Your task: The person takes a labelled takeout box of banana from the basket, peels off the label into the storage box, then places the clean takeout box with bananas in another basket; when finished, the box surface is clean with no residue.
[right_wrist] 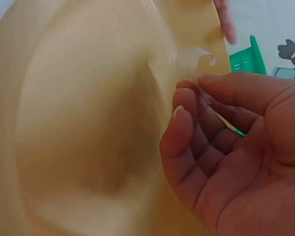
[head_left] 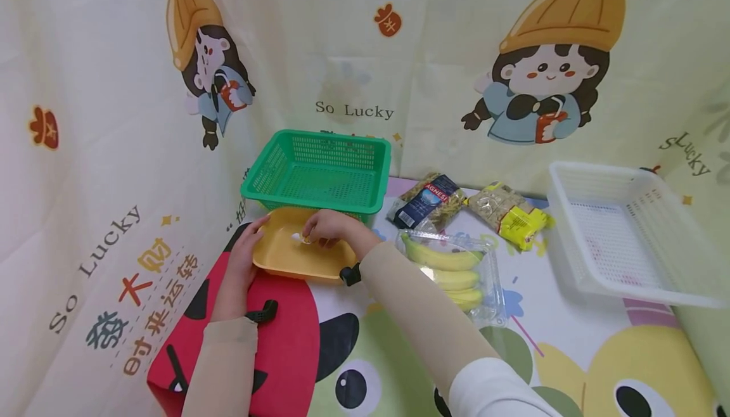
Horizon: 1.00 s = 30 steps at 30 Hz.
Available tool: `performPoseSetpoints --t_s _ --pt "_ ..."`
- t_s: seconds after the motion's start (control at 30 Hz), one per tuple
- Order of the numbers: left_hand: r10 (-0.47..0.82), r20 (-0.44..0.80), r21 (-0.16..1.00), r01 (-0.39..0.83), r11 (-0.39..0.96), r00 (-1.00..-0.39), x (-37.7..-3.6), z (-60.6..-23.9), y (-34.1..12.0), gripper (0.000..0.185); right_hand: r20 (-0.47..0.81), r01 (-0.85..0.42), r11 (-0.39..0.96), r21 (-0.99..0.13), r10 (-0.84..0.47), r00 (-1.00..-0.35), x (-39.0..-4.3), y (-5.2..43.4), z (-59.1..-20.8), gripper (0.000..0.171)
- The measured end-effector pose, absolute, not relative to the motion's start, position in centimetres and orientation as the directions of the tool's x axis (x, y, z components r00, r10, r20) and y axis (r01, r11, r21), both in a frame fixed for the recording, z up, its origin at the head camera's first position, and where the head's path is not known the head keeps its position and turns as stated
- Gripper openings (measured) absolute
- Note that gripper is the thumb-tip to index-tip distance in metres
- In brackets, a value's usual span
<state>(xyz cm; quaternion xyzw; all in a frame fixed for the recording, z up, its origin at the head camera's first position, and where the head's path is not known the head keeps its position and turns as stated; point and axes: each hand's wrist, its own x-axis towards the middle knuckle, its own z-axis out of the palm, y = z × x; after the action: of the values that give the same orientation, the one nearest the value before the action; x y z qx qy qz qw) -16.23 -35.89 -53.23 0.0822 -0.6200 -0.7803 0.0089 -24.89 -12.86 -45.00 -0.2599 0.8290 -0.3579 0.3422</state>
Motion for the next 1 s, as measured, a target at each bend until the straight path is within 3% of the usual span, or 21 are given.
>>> performPoseSetpoints --t_s 0.2,0.37,1.0 --pt "-0.105 -0.114 0.969 -0.087 -0.233 -0.988 -16.2 -52.9 -35.8 0.047 -0.401 -0.255 0.691 -0.677 -0.636 -0.66 -25.3 -12.8 -45.7 0.011" --pt "-0.109 -0.118 0.971 -0.092 -0.22 -0.987 -16.2 -52.8 -35.8 0.046 -0.405 -0.292 0.713 -0.638 -0.633 -0.66 -25.8 -12.6 -46.5 0.018" --pt "-0.126 -0.133 0.973 -0.105 -0.205 -0.983 -16.2 -52.8 -35.8 0.047 -0.507 -0.165 0.73 -0.663 -0.6 -0.618 -25.9 -12.1 -46.9 0.012"
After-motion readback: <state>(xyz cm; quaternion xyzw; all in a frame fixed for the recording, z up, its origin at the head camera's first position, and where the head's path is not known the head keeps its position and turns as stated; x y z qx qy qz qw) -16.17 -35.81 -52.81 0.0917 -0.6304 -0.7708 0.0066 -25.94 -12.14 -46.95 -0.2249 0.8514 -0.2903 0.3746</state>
